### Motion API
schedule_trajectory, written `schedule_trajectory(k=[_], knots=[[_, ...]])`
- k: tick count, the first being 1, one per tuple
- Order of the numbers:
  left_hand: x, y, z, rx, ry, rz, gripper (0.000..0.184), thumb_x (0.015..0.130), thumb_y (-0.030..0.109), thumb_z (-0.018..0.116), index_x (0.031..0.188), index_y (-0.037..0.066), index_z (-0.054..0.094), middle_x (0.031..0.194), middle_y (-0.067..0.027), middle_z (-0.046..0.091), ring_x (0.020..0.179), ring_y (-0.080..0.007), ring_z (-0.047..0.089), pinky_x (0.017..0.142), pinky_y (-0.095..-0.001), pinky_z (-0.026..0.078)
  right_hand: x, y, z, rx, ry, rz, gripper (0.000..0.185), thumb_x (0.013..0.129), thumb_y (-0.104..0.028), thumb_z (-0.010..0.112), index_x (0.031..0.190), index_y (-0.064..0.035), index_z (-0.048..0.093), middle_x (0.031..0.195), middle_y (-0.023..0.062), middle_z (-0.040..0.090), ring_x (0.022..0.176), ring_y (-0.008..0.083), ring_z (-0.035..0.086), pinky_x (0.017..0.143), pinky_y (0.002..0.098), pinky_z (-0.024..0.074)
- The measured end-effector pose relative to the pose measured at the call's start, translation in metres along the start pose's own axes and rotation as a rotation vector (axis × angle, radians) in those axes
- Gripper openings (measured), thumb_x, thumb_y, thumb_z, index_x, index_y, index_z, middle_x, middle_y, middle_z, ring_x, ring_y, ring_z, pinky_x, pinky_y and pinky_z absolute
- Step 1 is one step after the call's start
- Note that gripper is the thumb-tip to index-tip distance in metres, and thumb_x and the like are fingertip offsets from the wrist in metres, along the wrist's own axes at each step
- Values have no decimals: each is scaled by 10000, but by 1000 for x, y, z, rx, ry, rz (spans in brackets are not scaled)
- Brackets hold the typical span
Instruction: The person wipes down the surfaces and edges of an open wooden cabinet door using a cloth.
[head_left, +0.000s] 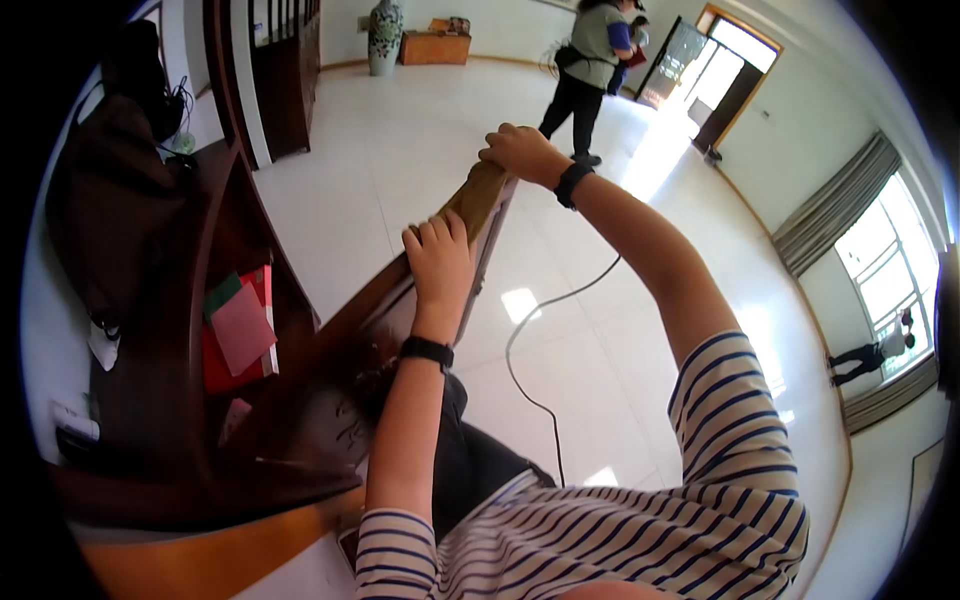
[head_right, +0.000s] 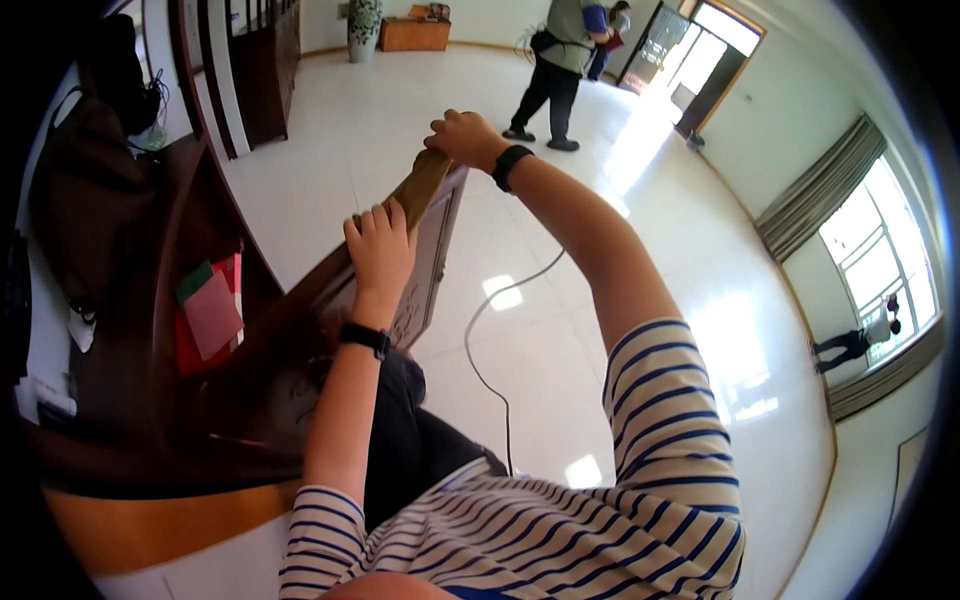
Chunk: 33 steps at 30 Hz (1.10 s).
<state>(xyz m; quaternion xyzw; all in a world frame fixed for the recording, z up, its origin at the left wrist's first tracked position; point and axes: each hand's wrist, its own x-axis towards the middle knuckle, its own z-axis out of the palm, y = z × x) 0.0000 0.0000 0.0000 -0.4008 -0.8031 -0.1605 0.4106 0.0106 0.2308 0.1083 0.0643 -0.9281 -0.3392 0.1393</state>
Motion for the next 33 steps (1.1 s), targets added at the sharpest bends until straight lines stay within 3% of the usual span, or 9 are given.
schedule_trajectory(k=[2,5,10,11,15,18,25,28,33], knots=[[-3,3,0,6,-37,-21,479,839,372,673,1187,48,620,919,-86,586,885,-246,539,871,-457,401,15,8,1,-49,260,-145,129,833,-174,608,931,-233,668,922,-22,601,917,195,596,726,304,539],[6,1,6,43,-31,-30,474,833,374,678,1161,36,629,903,-83,578,872,-244,533,873,-453,397,53,5,1,-18,247,-192,92,853,-187,595,925,-214,645,918,-14,609,922,208,606,729,334,540],[4,-6,2,112,-78,19,502,827,376,680,1183,33,595,932,-91,573,880,-247,526,889,-452,392,64,-46,22,746,-422,-101,235,852,-171,632,1079,-128,675,1064,87,684,1003,317,638,862,407,508],[3,-6,3,141,-79,32,501,826,372,679,1186,35,590,939,-94,572,882,-249,525,892,-450,393,64,-48,27,751,-418,-104,235,852,-171,632,1079,-128,675,1064,87,684,1003,317,638,862,407,508],[3,-1,-1,129,-101,19,503,824,361,673,1201,41,584,954,-97,572,888,-245,524,899,-438,398,45,-49,33,995,-248,-83,280,876,-185,644,1140,-94,659,1111,116,682,1037,298,637,914,384,492],[2,-1,-3,147,-94,29,531,825,382,666,1223,43,571,981,-97,579,890,-238,519,902,-431,393,34,-54,44,1150,-143,202,350,888,-240,653,1219,-138,607,1145,99,666,1097,291,621,945,382,476],[4,-4,-13,152,-114,47,548,818,402,667,1227,52,566,1003,-89,569,899,-231,514,913,-425,388,29,-68,37,934,-23,355,306,878,-222,637,1184,-217,626,1226,98,592,1171,310,548,965,402,462],[6,-7,-15,145,-155,55,484,843,343,630,1231,61,565,1004,-82,564,905,-225,515,928,-424,385,35,-67,44,849,-15,355,337,873,-132,607,1200,-213,605,1099,124,608,1218,350,483,983,411,449],[5,-11,-4,195,-91,65,386,879,180,542,1248,70,554,993,-70,555,917,-218,517,947,-422,383,40,-67,51,1000,150,418,337,759,2,624,1083,-64,685,1010,169,698,1058,361,617,925,408,494]])
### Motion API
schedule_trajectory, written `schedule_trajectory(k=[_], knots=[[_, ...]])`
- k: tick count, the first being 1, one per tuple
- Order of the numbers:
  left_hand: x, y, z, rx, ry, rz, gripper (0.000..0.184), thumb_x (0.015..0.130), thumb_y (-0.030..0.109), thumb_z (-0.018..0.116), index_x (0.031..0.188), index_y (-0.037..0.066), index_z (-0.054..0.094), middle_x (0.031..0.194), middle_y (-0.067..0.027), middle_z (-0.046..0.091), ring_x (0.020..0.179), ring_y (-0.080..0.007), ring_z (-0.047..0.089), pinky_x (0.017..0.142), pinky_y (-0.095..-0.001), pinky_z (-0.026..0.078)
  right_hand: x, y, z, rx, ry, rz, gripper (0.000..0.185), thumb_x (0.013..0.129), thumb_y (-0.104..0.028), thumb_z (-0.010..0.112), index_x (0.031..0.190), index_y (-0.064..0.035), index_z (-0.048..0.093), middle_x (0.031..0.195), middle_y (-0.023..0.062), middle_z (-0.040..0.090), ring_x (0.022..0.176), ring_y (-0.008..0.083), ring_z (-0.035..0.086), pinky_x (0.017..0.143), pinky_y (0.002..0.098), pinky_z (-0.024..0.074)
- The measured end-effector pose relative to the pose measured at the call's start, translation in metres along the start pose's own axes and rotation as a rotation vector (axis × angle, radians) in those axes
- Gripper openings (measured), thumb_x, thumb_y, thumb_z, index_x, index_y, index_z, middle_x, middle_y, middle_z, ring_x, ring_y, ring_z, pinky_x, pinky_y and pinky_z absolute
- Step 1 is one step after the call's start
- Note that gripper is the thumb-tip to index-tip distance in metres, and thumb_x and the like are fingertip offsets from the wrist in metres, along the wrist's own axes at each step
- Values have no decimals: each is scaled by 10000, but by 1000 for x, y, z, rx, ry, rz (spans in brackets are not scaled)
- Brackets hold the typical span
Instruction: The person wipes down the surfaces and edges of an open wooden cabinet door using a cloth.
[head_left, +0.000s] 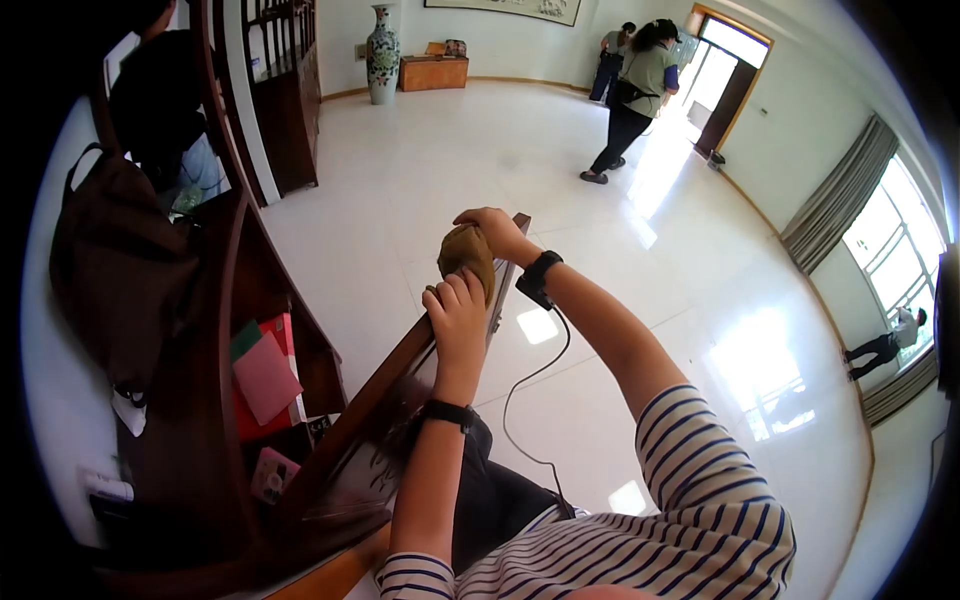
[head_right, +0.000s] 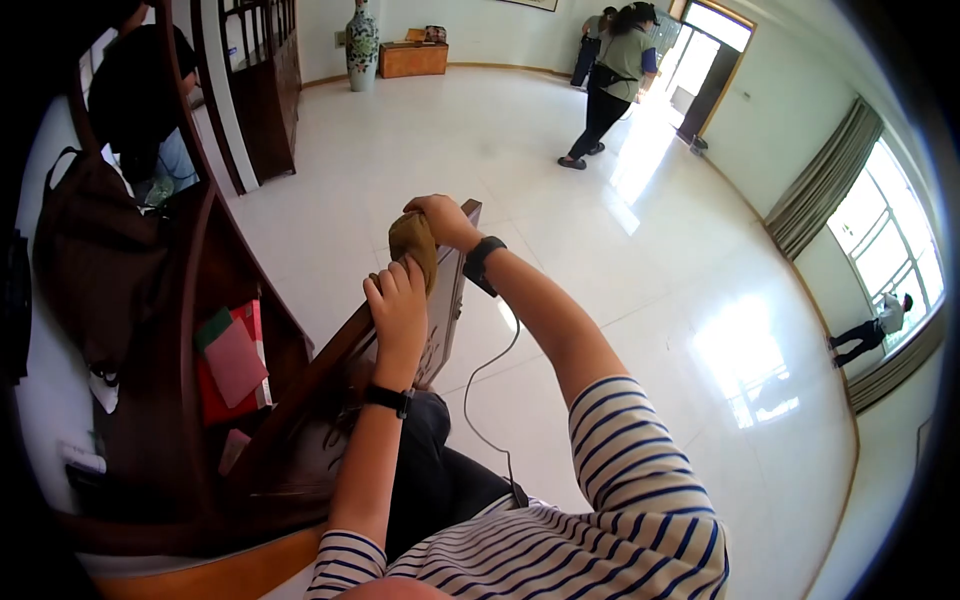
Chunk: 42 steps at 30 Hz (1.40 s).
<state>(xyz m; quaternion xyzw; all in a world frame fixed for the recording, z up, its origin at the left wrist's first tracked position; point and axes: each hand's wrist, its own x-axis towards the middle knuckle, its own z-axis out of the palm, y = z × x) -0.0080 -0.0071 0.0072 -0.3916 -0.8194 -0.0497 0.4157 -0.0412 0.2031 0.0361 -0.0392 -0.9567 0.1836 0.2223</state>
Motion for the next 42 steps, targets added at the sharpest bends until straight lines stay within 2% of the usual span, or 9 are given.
schedule_trajectory(k=[8,14,20,22,26,30,34,40,42], knots=[[-4,-5,3,-42,-15,36,406,873,182,548,1256,48,551,1046,-98,566,976,-243,523,960,-443,379,-1,-1,5,127,91,28,328,722,37,623,1023,-60,708,999,172,704,974,376,645,888,414,512],[-13,-5,-4,-55,30,73,414,863,174,559,1253,39,561,1209,-142,572,1055,-272,523,983,-469,371,-9,4,13,-234,357,-125,199,798,-25,604,948,-95,715,900,132,686,895,388,643,859,417,521],[-5,-21,-25,-496,-85,-23,434,840,66,588,1271,33,551,1243,-170,590,1145,-304,552,967,-464,410,-10,-4,-2,-108,-90,109,237,843,-121,578,1032,-122,721,984,120,714,978,333,655,844,411,523],[3,-48,-35,-1060,-295,-392,492,817,-25,563,1301,51,514,1214,-205,587,1085,-377,567,938,-466,453,-10,-11,-7,-143,-179,163,294,836,-199,598,1098,-149,722,1023,109,721,974,313,666,840,403,529],[-4,-96,-38,-838,-97,-372,447,788,-86,592,1212,49,537,1070,-205,608,1054,-421,561,873,-459,479,-6,-8,-7,-31,-176,116,332,822,-242,606,1129,-186,721,1043,106,719,965,296,671,855,383,525],[-18,-114,-15,-889,-292,-437,262,853,133,667,1072,-3,618,974,-247,643,959,-423,606,799,-453,488,-1,-8,-7,14,-232,87,339,803,-218,599,1118,-222,724,1048,88,723,963,295,673,859,378,525],[-14,-112,-15,-939,-332,-471,440,900,395,653,950,-41,657,868,-281,646,875,-453,615,753,-461,490,2,11,7,5,-69,-139,341,799,-139,578,1077,-244,744,1039,77,682,1030,248,624,920,340,492],[-18,-109,-12,-953,-106,-518,472,962,401,589,1160,-26,604,1063,-254,655,986,-336,639,863,-364,470,4,9,4,36,-187,64,298,824,-283,655,1100,-204,737,1022,87,725,946,292,670,853,379,524],[-15,-111,-20,-1004,-259,-594,448,980,381,565,1229,10,587,1157,-240,642,1087,-339,614,931,-357,452,4,8,5,-34,-186,106,310,835,-312,651,1109,-192,733,1031,85,725,952,293,669,856,380,522]])
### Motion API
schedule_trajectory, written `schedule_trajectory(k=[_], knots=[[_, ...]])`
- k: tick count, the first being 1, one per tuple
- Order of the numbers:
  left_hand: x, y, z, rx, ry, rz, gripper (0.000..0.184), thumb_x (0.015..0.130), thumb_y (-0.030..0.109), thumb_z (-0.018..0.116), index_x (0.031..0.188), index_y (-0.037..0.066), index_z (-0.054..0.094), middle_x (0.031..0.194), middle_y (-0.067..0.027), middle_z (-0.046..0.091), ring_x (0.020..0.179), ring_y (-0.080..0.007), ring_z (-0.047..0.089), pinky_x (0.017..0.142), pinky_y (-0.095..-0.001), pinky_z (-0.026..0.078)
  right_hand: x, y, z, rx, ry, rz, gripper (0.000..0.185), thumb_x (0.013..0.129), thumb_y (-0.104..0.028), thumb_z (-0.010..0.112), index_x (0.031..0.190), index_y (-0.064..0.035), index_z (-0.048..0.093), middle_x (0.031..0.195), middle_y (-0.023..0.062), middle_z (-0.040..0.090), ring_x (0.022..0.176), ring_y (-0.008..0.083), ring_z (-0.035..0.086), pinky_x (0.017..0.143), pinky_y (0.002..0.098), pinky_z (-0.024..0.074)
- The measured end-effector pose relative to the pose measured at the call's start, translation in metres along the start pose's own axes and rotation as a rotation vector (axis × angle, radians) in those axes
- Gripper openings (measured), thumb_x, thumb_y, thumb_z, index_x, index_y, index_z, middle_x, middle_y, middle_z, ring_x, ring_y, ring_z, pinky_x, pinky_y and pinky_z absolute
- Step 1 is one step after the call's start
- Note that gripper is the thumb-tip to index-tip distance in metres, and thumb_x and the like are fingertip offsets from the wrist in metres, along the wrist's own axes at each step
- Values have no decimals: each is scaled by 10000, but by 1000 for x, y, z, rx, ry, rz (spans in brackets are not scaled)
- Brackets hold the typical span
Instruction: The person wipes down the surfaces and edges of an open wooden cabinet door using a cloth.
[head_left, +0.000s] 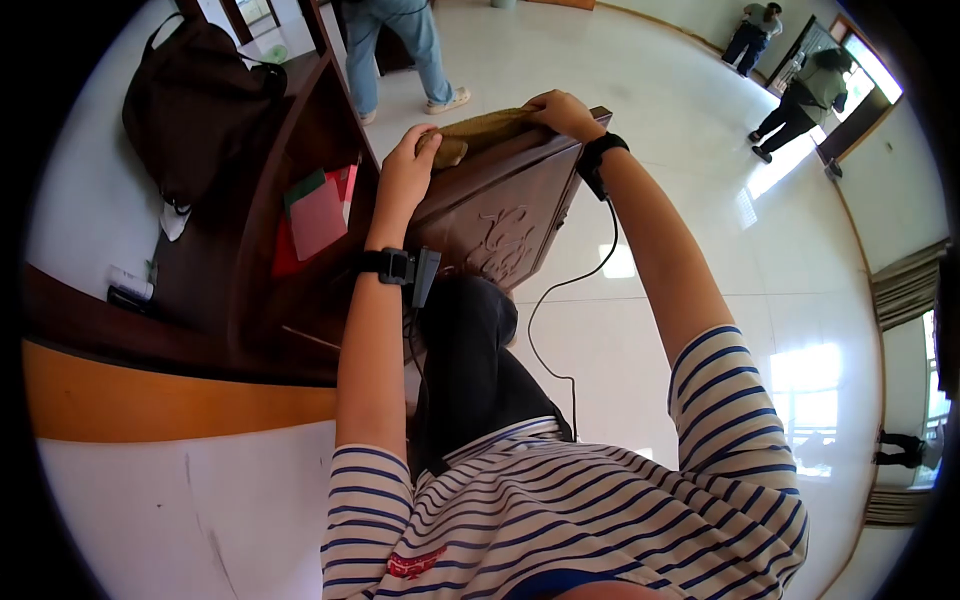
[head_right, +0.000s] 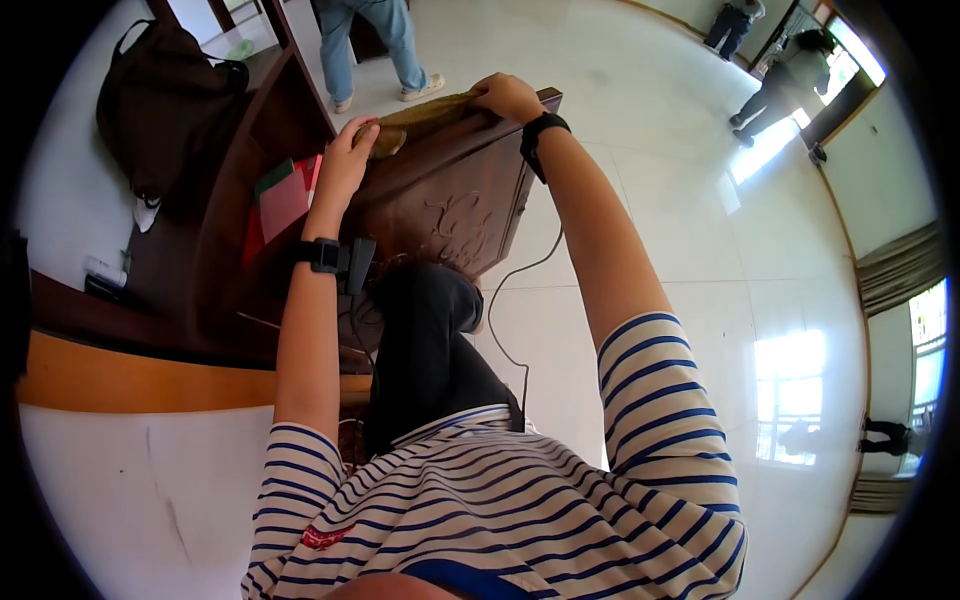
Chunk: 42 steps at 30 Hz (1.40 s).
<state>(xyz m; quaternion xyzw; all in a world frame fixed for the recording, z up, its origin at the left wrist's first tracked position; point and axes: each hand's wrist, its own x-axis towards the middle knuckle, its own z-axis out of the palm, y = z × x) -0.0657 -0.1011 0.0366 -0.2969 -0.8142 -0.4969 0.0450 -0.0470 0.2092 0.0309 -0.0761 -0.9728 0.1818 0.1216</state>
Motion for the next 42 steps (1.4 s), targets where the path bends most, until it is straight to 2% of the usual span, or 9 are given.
schedule_trajectory(k=[3,11,15,17,28,30,34,37,42], knots=[[1,1,0,-64,-5,-62,418,993,368,548,1227,26,599,1134,-218,659,1058,-330,625,909,-343,460,-2,-4,-6,-42,-3,-12,326,845,-325,638,1126,-185,726,1043,88,723,962,299,666,863,380,519],[4,-10,2,-288,119,-101,409,1017,347,535,1167,-25,616,983,-93,677,918,-128,574,864,-268,444,-1,1,-2,25,40,-49,338,836,-221,580,1145,-182,711,1066,113,713,993,319,656,889,389,511],[4,-8,1,-268,93,-104,407,1015,345,541,1154,-30,616,957,-82,668,882,-119,552,838,-257,439,4,3,0,26,27,-59,374,829,-167,550,1178,-187,685,1086,129,704,1008,335,650,893,406,507],[3,-7,3,-266,114,-13,378,1011,346,520,1128,1,623,829,-176,627,745,-261,585,752,-332,471,1,3,1,31,77,-86,384,829,-147,535,1189,-184,665,1085,134,700,1010,345,646,888,412,506],[-3,10,-1,-320,245,139,405,1015,366,525,1080,-19,631,785,-155,619,691,-222,543,714,-311,466,-14,-18,-7,117,326,-204,386,840,-12,478,1190,-133,586,1089,129,671,1032,359,621,867,424,502],[-1,7,-1,-392,313,205,425,1016,379,525,1058,-30,634,758,-140,607,672,-208,522,696,-309,462,-29,-30,-26,-400,384,-572,376,837,-15,500,1190,-120,574,1089,90,647,1034,308,620,875,409,506],[2,11,-9,-501,323,36,534,998,437,547,787,-50,608,626,-43,476,620,-132,391,601,-298,392,-57,-41,-54,-362,358,-574,451,768,-18,573,1203,-133,562,1085,55,634,1028,281,617,866,401,511],[2,13,-14,-658,168,-170,580,972,443,559,610,-7,615,594,22,483,579,-109,336,553,-261,303,-87,-33,-73,-323,363,-728,392,724,-64,607,1114,-107,604,912,89,650,817,312,644,705,403,539],[-4,20,-16,-793,123,-33,519,965,387,471,771,-21,726,729,-98,700,575,-111,531,585,-255,375,-144,-15,-72,-326,236,-752,272,747,-117,654,1015,-89,613,738,80,594,645,279,605,549,390,503]])
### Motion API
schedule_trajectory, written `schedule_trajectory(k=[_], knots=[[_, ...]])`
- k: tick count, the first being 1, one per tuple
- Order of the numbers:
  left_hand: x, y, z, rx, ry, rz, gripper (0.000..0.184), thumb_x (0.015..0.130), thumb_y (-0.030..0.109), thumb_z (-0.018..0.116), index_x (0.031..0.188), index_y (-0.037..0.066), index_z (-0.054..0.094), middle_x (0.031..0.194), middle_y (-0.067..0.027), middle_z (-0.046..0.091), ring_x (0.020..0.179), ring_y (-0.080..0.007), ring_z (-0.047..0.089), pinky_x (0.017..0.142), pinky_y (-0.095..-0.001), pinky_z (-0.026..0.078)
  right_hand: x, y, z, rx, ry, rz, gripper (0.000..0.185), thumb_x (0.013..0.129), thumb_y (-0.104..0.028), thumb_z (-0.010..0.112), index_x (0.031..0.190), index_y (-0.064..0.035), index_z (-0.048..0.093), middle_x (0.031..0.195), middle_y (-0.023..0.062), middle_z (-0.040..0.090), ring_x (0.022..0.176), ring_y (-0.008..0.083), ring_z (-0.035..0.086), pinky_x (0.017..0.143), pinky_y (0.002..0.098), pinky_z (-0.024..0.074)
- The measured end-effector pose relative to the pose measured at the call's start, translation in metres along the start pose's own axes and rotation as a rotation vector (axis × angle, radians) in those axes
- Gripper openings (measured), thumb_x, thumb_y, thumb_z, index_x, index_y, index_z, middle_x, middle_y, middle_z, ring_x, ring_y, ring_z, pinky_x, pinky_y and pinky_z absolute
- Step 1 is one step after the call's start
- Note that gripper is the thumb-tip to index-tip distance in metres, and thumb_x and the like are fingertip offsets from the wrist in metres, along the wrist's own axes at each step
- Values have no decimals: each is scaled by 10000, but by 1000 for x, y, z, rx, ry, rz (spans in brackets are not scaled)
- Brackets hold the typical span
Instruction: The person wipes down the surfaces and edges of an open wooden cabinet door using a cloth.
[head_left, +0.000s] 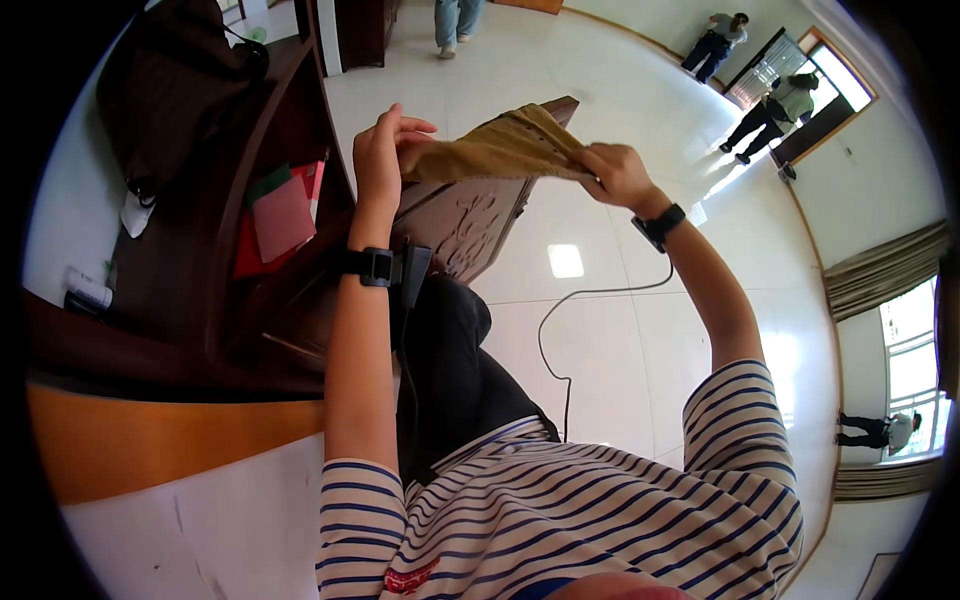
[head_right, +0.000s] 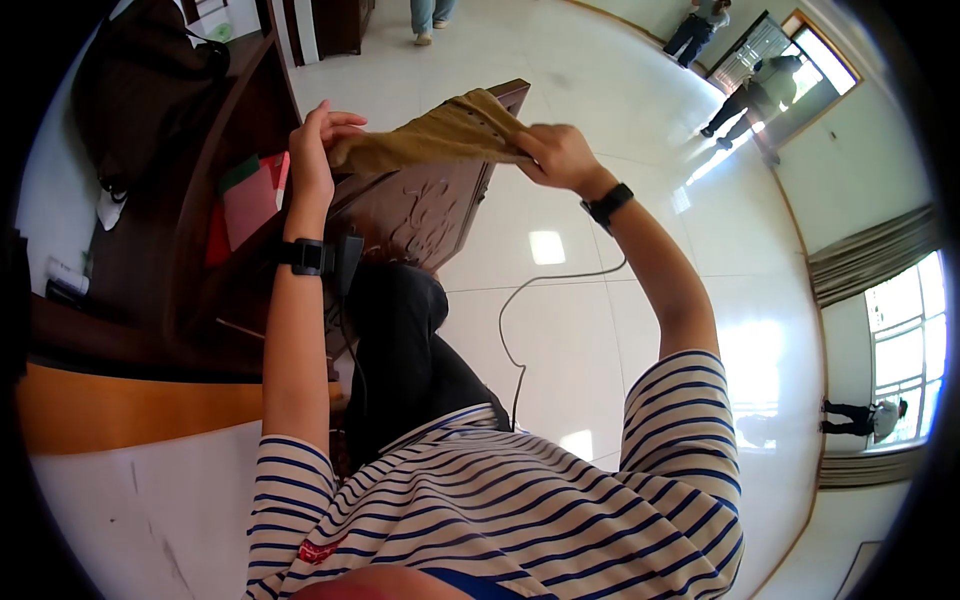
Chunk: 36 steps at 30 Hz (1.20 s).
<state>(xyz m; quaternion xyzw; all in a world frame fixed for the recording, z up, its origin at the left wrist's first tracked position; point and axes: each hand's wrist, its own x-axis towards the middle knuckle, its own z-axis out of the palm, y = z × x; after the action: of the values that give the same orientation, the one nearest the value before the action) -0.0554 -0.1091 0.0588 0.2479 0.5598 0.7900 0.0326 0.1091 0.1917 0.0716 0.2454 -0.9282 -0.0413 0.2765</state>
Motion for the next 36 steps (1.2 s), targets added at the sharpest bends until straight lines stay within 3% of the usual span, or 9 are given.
schedule_trajectory(k=[2,8,9,13,16,20,22,28,36], knots=[[-6,6,2,-67,-89,-179,447,952,336,486,836,-21,729,784,-107,728,692,-120,625,631,-246,427,-21,-5,8,13,-31,53,274,759,-107,651,1026,-74,601,751,87,604,653,288,611,557,394,510],[-3,-17,-2,338,-113,-27,346,934,275,534,959,-21,711,838,-96,722,804,-144,667,782,-261,489,-50,-42,49,80,-173,240,396,798,-84,654,1170,-52,525,1011,149,626,862,338,648,747,406,560],[-4,-18,0,436,-127,13,372,921,326,570,979,-16,705,899,-130,730,856,-211,692,803,-289,506,-52,-44,52,125,-331,332,480,831,-108,665,1280,-76,499,1188,146,597,1053,324,606,889,413,534],[-14,-14,18,1082,-154,180,561,861,578,596,860,36,741,848,-168,723,841,-336,697,763,-393,545,-51,-37,48,152,-591,222,497,879,-209,674,1357,-176,543,1336,76,561,1288,270,451,1100,423,392],[-14,5,30,1392,-341,-28,616,849,635,577,839,41,742,794,-177,714,779,-344,700,699,-432,546,-11,-21,26,172,-400,208,284,887,-203,656,1159,-126,683,1248,86,620,1176,274,547,1010,410,460],[-9,-3,24,1398,-341,115,663,853,683,532,848,46,719,761,-185,699,758,-374,692,688,-461,546,57,6,20,85,-101,227,289,946,-249,562,1175,-114,676,1193,81,663,1079,288,609,938,407,483],[-7,-10,21,1438,-312,139,648,866,668,527,839,47,710,749,-196,693,736,-373,691,667,-458,547,87,25,36,9,-160,241,282,960,-294,509,1114,-147,693,1157,55,675,1057,271,617,909,397,490],[-18,-30,17,1532,-207,474,509,990,462,467,723,71,654,583,-130,648,548,-307,662,543,-407,526,87,16,127,30,181,583,318,889,-267,473,821,-69,713,845,103,705,872,293,622,891,431,413],[-30,-32,23,1498,-87,756,396,968,287,576,620,100,607,495,-67,594,414,-232,580,443,-351,473,72,3,122,-3,393,529,313,861,-219,505,629,-48,627,726,95,670,790,299,605,832,419,422]])
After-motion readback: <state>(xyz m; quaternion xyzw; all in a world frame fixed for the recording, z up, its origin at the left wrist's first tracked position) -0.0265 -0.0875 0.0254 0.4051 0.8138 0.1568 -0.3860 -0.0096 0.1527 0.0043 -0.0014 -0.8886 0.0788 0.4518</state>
